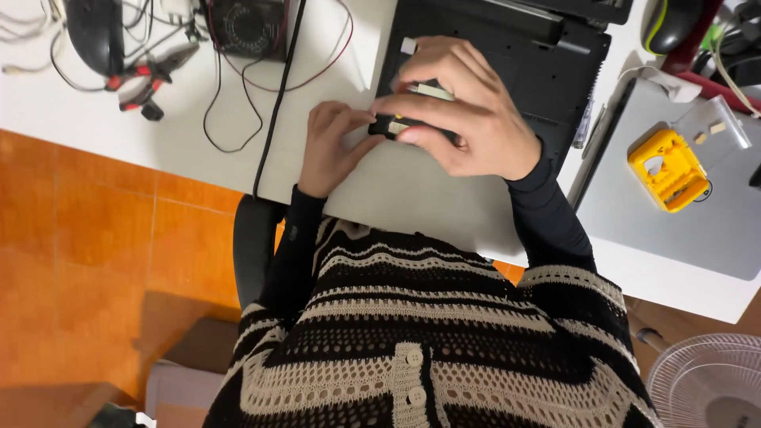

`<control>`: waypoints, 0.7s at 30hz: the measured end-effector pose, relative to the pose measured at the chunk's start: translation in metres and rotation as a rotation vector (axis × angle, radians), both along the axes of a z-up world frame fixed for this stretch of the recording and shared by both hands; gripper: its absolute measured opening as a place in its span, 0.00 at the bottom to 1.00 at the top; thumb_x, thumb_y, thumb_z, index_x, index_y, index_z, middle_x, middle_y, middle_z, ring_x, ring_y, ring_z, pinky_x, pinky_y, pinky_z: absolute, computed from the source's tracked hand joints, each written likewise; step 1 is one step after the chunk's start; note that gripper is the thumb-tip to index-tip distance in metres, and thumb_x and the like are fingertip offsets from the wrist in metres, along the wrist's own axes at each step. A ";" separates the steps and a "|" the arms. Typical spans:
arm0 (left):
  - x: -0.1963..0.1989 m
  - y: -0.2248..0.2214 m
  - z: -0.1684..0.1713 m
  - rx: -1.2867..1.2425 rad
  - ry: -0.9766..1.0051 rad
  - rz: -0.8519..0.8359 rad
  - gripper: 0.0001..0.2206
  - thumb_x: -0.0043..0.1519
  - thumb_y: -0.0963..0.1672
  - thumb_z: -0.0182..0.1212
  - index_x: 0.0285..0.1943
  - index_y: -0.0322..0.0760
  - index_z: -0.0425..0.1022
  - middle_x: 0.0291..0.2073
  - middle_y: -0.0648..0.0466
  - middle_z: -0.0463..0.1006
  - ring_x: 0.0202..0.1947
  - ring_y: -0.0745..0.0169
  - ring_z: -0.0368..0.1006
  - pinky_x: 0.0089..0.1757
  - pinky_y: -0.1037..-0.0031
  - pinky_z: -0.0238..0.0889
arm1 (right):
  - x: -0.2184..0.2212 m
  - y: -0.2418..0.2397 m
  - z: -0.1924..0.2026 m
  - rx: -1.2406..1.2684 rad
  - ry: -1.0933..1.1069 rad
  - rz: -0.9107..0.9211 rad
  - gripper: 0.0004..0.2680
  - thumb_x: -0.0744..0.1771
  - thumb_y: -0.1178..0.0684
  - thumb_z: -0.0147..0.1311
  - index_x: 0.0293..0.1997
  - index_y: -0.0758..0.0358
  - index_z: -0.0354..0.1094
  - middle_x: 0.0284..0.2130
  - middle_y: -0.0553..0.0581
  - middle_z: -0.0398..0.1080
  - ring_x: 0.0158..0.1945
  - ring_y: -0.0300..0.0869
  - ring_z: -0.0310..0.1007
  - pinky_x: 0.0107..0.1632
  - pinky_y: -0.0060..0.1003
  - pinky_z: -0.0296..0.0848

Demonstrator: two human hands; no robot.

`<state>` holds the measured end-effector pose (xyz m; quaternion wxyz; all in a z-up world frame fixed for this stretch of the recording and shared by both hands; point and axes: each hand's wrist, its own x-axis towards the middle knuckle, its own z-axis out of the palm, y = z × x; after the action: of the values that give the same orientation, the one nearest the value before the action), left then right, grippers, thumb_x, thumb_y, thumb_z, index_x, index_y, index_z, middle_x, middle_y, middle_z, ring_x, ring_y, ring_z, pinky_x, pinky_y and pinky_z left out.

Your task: The person uses a screwdriver to unscrew screws from the back cover of a laptop placed on a white workbench. They reposition the laptop, work on several screws around the panel, and continue unscrewing while steadying the laptop with the other hand.

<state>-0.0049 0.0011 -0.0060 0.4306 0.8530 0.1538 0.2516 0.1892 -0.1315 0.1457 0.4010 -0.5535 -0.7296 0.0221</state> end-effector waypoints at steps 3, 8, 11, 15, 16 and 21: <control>0.000 0.000 -0.004 0.008 -0.012 -0.004 0.16 0.57 0.43 0.79 0.51 0.42 0.79 0.45 0.54 0.75 0.56 0.49 0.64 0.56 0.62 0.61 | -0.001 0.002 0.008 -0.032 -0.102 -0.005 0.08 0.66 0.55 0.63 0.49 0.62 0.79 0.48 0.61 0.76 0.55 0.53 0.76 0.66 0.58 0.70; 0.000 0.000 -0.001 -0.027 0.007 -0.006 0.16 0.57 0.43 0.79 0.52 0.43 0.79 0.47 0.55 0.74 0.56 0.51 0.65 0.56 0.63 0.62 | 0.000 -0.001 -0.009 -0.030 -0.041 -0.035 0.08 0.67 0.55 0.67 0.49 0.62 0.78 0.44 0.52 0.76 0.54 0.50 0.76 0.68 0.60 0.69; 0.000 0.001 -0.002 -0.019 0.007 -0.013 0.17 0.57 0.43 0.79 0.52 0.43 0.78 0.47 0.55 0.75 0.56 0.51 0.65 0.56 0.62 0.61 | -0.003 0.002 0.001 0.012 -0.021 -0.020 0.09 0.65 0.52 0.70 0.47 0.60 0.78 0.38 0.53 0.72 0.50 0.49 0.74 0.66 0.59 0.69; -0.001 0.000 -0.003 -0.026 0.014 -0.003 0.16 0.57 0.43 0.79 0.51 0.44 0.79 0.46 0.54 0.73 0.56 0.51 0.65 0.55 0.63 0.62 | -0.002 0.001 0.002 -0.022 -0.018 0.013 0.08 0.68 0.58 0.62 0.52 0.60 0.77 0.48 0.62 0.76 0.57 0.53 0.74 0.69 0.61 0.67; -0.001 0.000 -0.003 -0.027 0.014 -0.002 0.16 0.57 0.43 0.79 0.51 0.44 0.79 0.46 0.54 0.73 0.56 0.51 0.65 0.55 0.63 0.62 | -0.003 0.001 0.000 -0.022 -0.018 0.013 0.08 0.68 0.58 0.62 0.52 0.60 0.77 0.48 0.62 0.76 0.57 0.53 0.74 0.69 0.61 0.67; 0.000 0.001 -0.003 -0.037 0.023 -0.022 0.16 0.58 0.43 0.78 0.52 0.43 0.78 0.46 0.56 0.76 0.56 0.51 0.65 0.56 0.61 0.61 | 0.001 0.000 -0.016 0.030 -0.038 -0.019 0.08 0.67 0.54 0.70 0.49 0.59 0.79 0.42 0.49 0.74 0.54 0.45 0.75 0.70 0.61 0.68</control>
<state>-0.0049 0.0019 -0.0088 0.4474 0.8493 0.1539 0.2340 0.1900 -0.1316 0.1298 0.3956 -0.5547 -0.7320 -0.0032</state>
